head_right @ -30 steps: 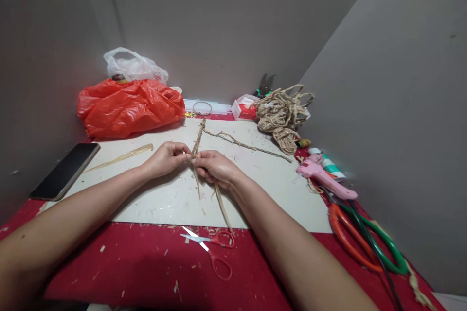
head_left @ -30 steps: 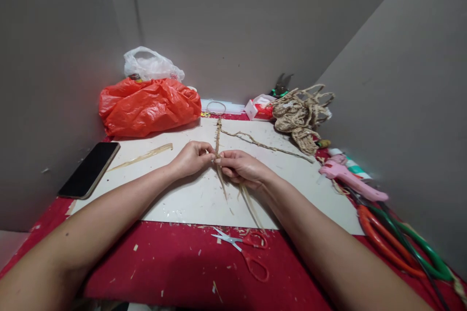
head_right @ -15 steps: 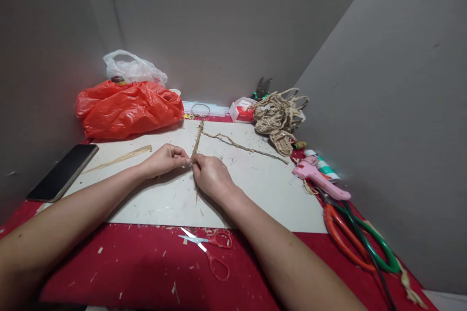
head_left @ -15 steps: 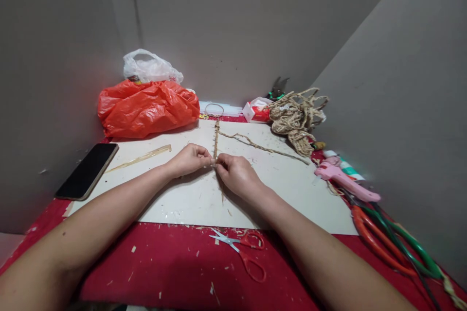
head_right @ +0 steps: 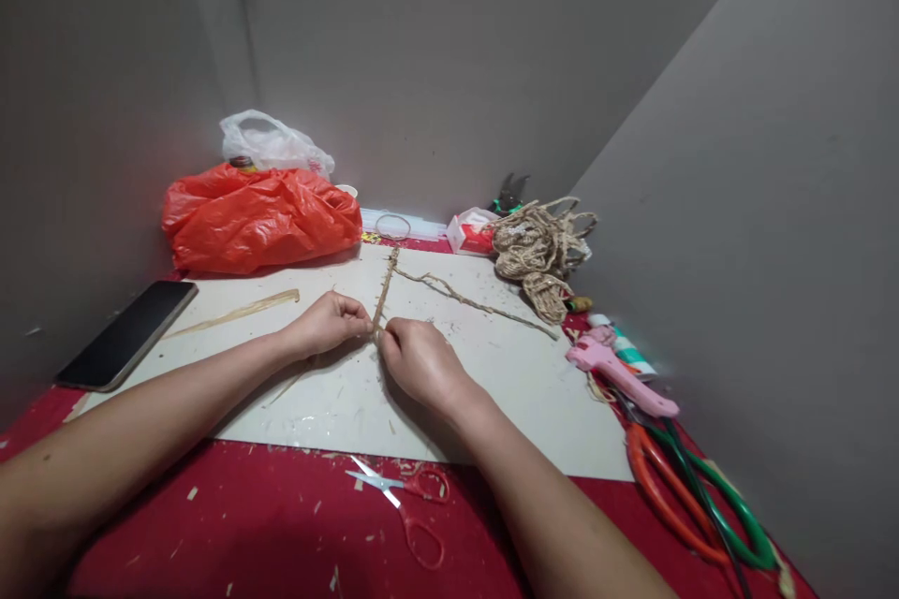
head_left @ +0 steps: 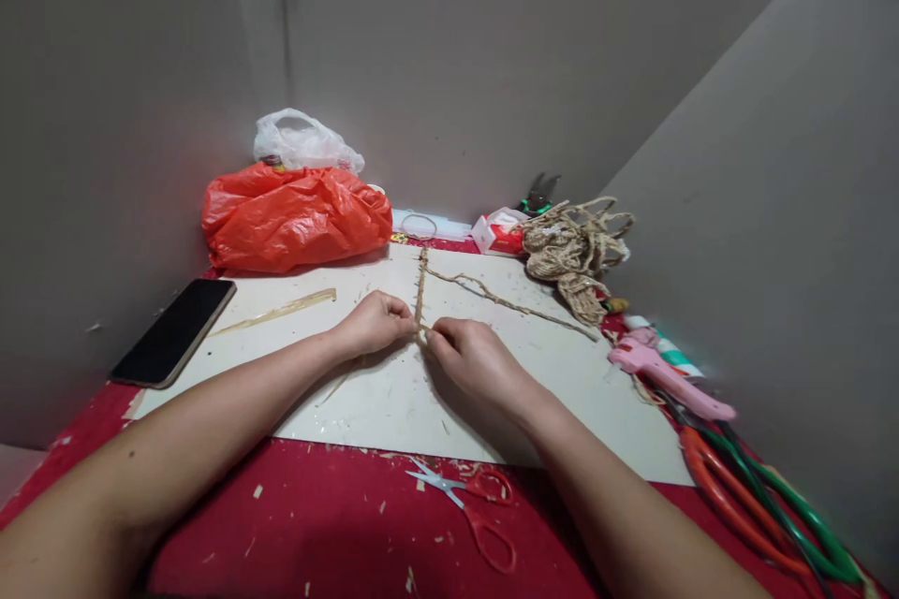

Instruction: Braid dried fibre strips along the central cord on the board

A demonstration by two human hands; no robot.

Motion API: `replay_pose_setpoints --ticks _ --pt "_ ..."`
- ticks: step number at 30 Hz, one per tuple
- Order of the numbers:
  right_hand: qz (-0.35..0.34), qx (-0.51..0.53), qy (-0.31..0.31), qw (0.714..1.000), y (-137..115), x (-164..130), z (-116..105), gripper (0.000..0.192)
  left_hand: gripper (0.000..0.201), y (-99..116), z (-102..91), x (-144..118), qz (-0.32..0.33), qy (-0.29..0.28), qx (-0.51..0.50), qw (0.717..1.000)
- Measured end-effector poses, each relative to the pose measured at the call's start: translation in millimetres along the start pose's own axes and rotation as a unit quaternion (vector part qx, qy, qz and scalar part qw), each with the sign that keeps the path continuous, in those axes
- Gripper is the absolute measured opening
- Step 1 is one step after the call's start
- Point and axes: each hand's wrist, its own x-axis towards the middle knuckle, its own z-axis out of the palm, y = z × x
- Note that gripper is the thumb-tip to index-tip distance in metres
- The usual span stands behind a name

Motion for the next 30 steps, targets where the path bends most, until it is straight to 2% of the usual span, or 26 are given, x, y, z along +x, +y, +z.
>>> replay_pose_setpoints --ticks 4,7,10,14,19,22,25,26,28,29,30 --pt "0.000 0.123 -0.042 0.992 -7 -1 11 0.032 0.013 2 0.5 0 -0.009 0.000 -0.045 0.999" --pt "0.001 0.155 -0.047 0.987 -11 -2 25 0.034 0.010 2 -1.2 1 -0.016 -0.019 -0.083 0.996" --pt "0.004 0.127 -0.020 0.992 -11 -3 31 0.036 0.012 4 -4.1 0 -0.039 -0.034 -0.103 0.993" --pt "0.017 0.073 -0.004 0.997 -13 -2 28 0.036 0.020 11 -6.0 -3 -0.077 -0.042 -0.136 0.987" --pt "0.029 -0.056 0.015 0.998 -33 -10 28 0.032 0.023 11 -2.9 -5 -0.090 -0.020 -0.180 0.979" --pt "-0.027 -0.119 -0.020 0.992 -49 -25 23 0.030 0.020 8 -2.1 -4 -0.110 -0.034 -0.213 0.970" --pt "-0.078 -0.064 -0.063 0.993 -51 -36 5 0.038 0.015 7 -3.9 -4 -0.121 -0.037 -0.230 0.965" --pt "-0.069 -0.025 -0.046 0.996 -46 -35 -3 0.042 0.013 8 -4.7 -4 -0.120 -0.037 -0.231 0.965" --pt "-0.008 0.047 0.064 0.997 -33 -27 -14 0.045 0.011 9 -6.4 -4 -0.115 -0.043 -0.229 0.966" --pt "0.018 0.072 0.117 0.990 -25 -20 -16 0.041 0.011 10 -7.0 -5 -0.113 -0.048 -0.228 0.966" --pt "0.032 0.106 0.136 0.985 -18 -12 -16 0.035 0.011 11 -7.4 -5 -0.111 -0.052 -0.227 0.966"
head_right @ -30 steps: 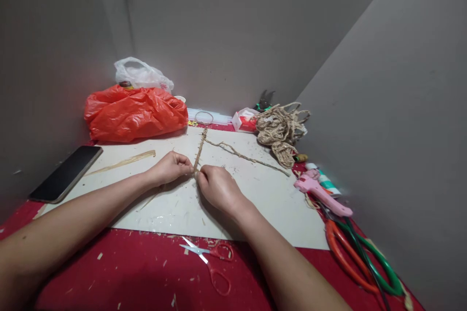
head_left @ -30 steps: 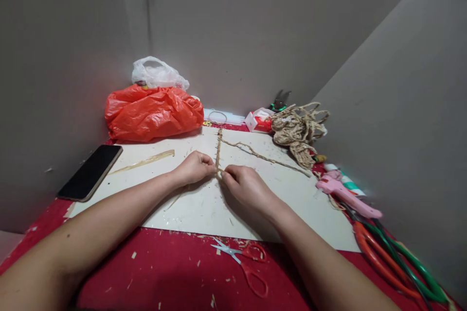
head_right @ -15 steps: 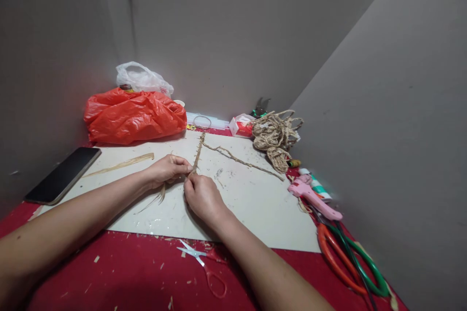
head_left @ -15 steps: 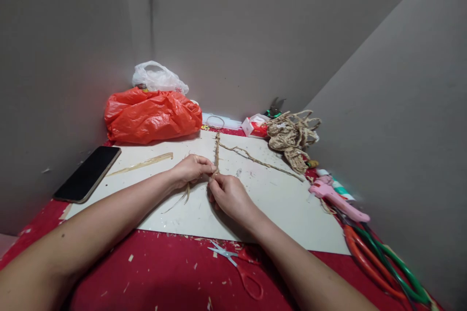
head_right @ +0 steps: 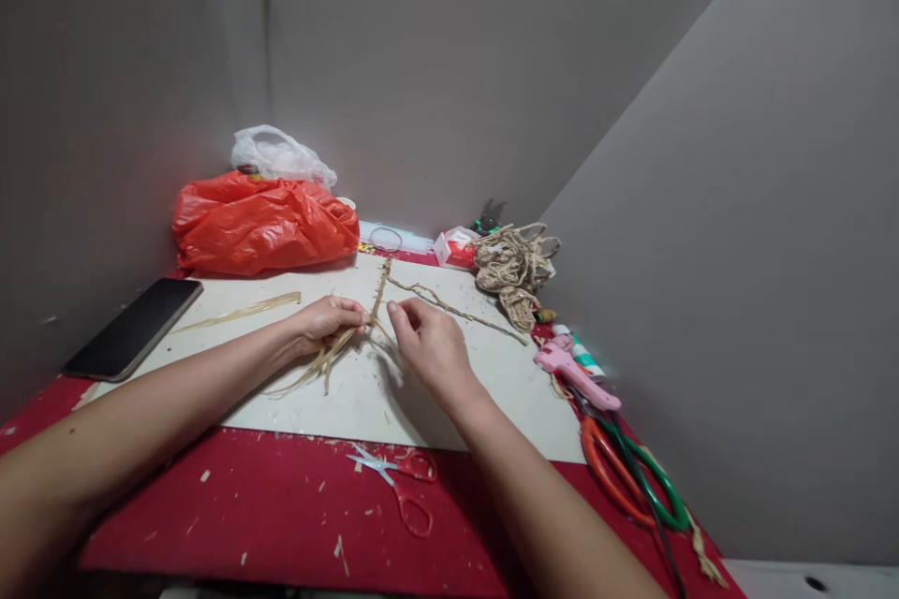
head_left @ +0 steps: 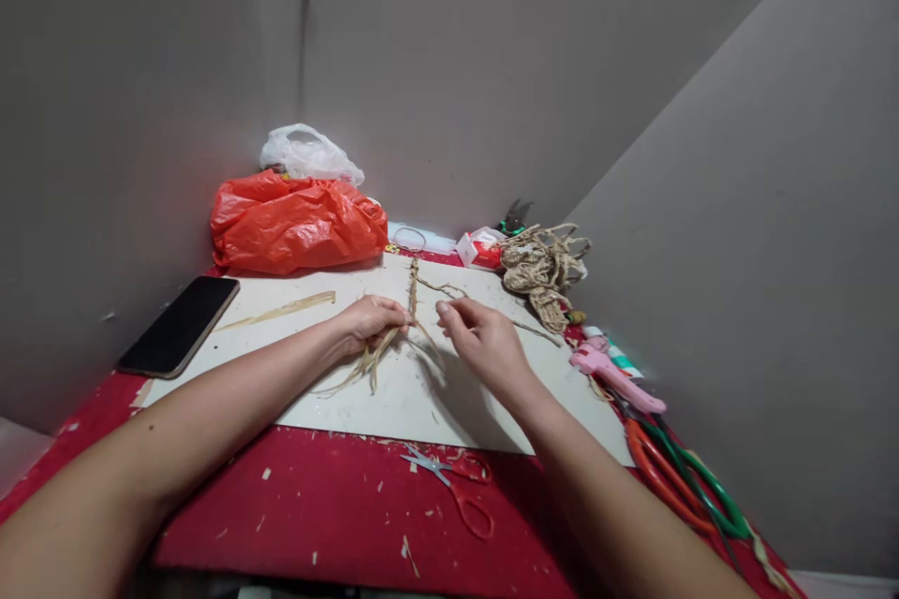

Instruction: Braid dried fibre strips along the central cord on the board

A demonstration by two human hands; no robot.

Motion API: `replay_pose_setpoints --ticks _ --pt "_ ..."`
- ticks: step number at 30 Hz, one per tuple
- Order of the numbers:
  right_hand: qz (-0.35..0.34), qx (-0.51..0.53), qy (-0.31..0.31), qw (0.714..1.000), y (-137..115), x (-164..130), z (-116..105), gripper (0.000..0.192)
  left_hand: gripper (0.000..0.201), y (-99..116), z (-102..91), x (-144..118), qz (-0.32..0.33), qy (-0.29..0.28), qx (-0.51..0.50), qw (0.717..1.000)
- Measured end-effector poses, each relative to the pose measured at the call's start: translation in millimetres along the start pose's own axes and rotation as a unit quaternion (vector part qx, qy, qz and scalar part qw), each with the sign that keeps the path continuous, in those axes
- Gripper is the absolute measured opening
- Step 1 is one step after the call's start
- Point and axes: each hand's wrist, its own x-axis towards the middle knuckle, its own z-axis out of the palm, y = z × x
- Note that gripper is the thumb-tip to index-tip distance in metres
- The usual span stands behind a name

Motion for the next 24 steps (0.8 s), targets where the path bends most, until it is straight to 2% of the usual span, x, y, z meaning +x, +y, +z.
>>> replay_pose_setpoints --ticks 2,4,6,11,13,15,19,22,24 --pt "0.038 0.094 -0.057 0.993 11 14 8 0.033 0.012 1 0.2 -1 0.002 -0.002 -0.001 1.000" --pt "0.104 0.193 -0.168 0.961 18 23 21 0.036 0.012 0 0.4 -3 0.007 0.001 0.003 1.000" --pt "0.164 0.250 -0.245 0.922 22 26 31 0.037 0.012 -1 0.0 -3 0.014 -0.001 0.015 1.000" --pt "0.216 0.324 -0.317 0.865 37 29 32 0.036 0.007 -6 -1.6 -1 0.027 -0.051 0.057 0.997" --pt "0.226 0.349 -0.343 0.842 43 31 29 0.038 0.006 -8 -0.7 2 0.043 -0.046 0.085 0.994" --pt "0.241 0.363 -0.346 0.831 45 31 27 0.039 0.007 -10 0.7 5 0.079 -0.020 0.114 0.990" --pt "0.268 0.405 -0.304 0.820 38 27 28 0.038 0.012 -14 0.9 8 0.158 0.009 0.188 0.969" --pt "0.277 0.433 -0.260 0.817 31 23 30 0.031 0.018 -13 -1.7 7 0.187 0.014 0.272 0.944" --pt "0.279 0.439 -0.241 0.819 29 20 32 0.027 0.020 -11 -2.0 4 0.194 0.037 0.322 0.926"
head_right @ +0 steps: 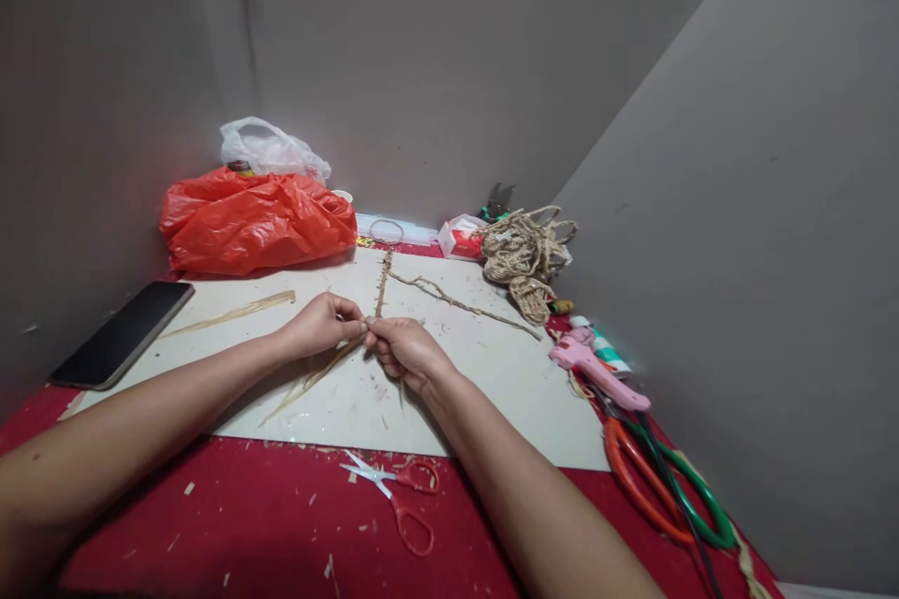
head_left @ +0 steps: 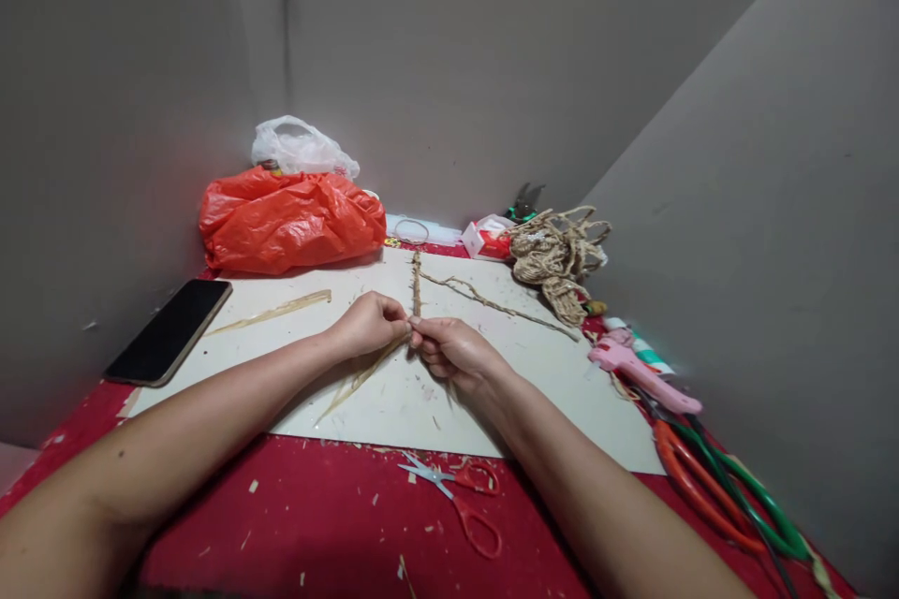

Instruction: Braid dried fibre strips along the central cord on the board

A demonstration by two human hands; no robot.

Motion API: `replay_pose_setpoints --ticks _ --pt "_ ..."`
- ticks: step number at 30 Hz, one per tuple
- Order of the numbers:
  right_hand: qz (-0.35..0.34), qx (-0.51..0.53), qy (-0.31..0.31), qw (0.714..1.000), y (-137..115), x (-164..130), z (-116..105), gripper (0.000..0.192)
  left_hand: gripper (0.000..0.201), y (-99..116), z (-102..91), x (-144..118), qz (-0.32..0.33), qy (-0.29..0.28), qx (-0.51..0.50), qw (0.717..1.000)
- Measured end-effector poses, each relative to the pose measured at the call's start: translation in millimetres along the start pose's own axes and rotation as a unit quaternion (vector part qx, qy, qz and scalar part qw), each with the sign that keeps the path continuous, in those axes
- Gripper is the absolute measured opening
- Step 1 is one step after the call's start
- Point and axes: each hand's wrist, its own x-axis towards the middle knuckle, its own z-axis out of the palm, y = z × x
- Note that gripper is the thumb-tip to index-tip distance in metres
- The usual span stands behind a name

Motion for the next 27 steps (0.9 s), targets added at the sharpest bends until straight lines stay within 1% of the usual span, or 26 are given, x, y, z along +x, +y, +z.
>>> replay_pose_setpoints --ticks 2,5,9,11,15,17,19,20,21,22,23,25,26,27 --pt "-0.007 0.003 0.018 1.000 2 0 2 0.025 0.021 4 0.2 -2 -0.014 0.018 0.046 0.999" --pt "-0.021 0.007 0.054 0.998 5 1 5 0.025 0.020 15 4.7 -8 -0.028 0.024 0.102 0.994" --pt "-0.045 0.003 0.092 0.995 8 2 9 0.029 0.018 27 14.4 -19 0.015 0.057 0.189 0.980" --pt "-0.050 0.011 0.083 0.995 9 2 9 0.032 0.016 30 19.0 -25 0.022 0.066 0.204 0.976" --pt "-0.053 0.057 0.025 0.997 11 4 5 0.032 0.015 34 28.0 -35 0.037 0.034 0.194 0.980" --pt "-0.041 0.065 0.014 0.997 11 5 1 0.023 0.014 37 31.7 -41 0.077 -0.002 0.200 0.977" --pt "-0.024 0.062 0.007 0.998 9 5 -3 0.014 0.014 41 32.9 -46 0.131 -0.039 0.215 0.967" --pt "-0.020 0.062 0.004 0.998 7 5 -5 0.012 0.016 42 31.9 -46 0.153 -0.044 0.217 0.963" --pt "-0.019 0.064 -0.001 0.998 5 4 -7 0.011 0.019 42 29.8 -45 0.163 -0.031 0.211 0.963" --pt "-0.019 0.068 -0.009 0.997 3 4 -9 0.011 0.022 42 26.7 -43 0.162 0.005 0.197 0.967" --pt "-0.017 0.071 -0.019 0.997 1 3 -11 0.012 0.023 40 22.9 -38 0.149 0.056 0.172 0.972" --pt "-0.005 0.071 -0.047 0.996 -1 3 -13 0.013 0.019 34 15.3 -26 0.096 0.154 0.097 0.979" --pt "0.004 0.069 -0.062 0.996 -2 2 -15 0.014 0.018 31 12.3 -19 0.059 0.165 0.049 0.983" --pt "0.012 0.064 -0.075 0.995 -3 2 -16 0.015 0.019 27 10.3 -13 0.012 0.138 -0.006 0.990"
